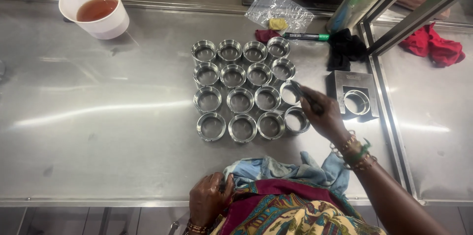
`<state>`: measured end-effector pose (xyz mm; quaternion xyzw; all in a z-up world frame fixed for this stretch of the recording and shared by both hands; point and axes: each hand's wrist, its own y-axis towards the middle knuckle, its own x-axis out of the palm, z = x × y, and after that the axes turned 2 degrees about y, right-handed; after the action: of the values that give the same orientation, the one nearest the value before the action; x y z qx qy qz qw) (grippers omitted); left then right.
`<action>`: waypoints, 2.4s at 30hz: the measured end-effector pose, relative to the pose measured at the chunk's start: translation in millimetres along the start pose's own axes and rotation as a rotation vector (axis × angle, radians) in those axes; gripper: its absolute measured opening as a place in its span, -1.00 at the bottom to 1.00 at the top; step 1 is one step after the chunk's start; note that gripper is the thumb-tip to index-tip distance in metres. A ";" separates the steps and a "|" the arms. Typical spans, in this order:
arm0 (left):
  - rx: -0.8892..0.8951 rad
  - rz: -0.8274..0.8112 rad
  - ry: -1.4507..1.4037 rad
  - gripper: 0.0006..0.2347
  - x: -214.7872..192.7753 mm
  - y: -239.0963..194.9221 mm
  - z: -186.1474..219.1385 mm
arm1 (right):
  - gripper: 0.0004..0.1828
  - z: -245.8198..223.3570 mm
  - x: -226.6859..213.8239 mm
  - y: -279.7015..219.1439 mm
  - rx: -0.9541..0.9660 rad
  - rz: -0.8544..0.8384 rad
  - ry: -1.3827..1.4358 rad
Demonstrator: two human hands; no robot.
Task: The recorder is cleaning and inspecting small cylindrical metal components at a workstation.
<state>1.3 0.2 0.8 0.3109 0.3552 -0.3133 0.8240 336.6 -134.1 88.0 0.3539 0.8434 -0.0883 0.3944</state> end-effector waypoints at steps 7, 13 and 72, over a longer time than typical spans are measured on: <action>-0.034 0.025 -0.017 -0.77 6.4 -5.2 -3.1 | -0.46 -56.1 65.5 96.1 -0.313 -0.046 -0.076; -0.011 0.111 -0.002 -0.78 25.6 -12.0 -15.3 | -0.39 -96.0 152.2 203.5 -0.309 -0.233 -0.036; -0.221 -0.062 -0.978 -0.26 -15.4 73.6 17.5 | -0.61 -113.3 -8.5 -48.2 -0.102 -0.222 0.738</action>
<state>53.9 36.9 43.8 0.0276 -0.0323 -0.4073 0.9123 239.9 -125.5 164.2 0.2484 0.9651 0.0446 0.0697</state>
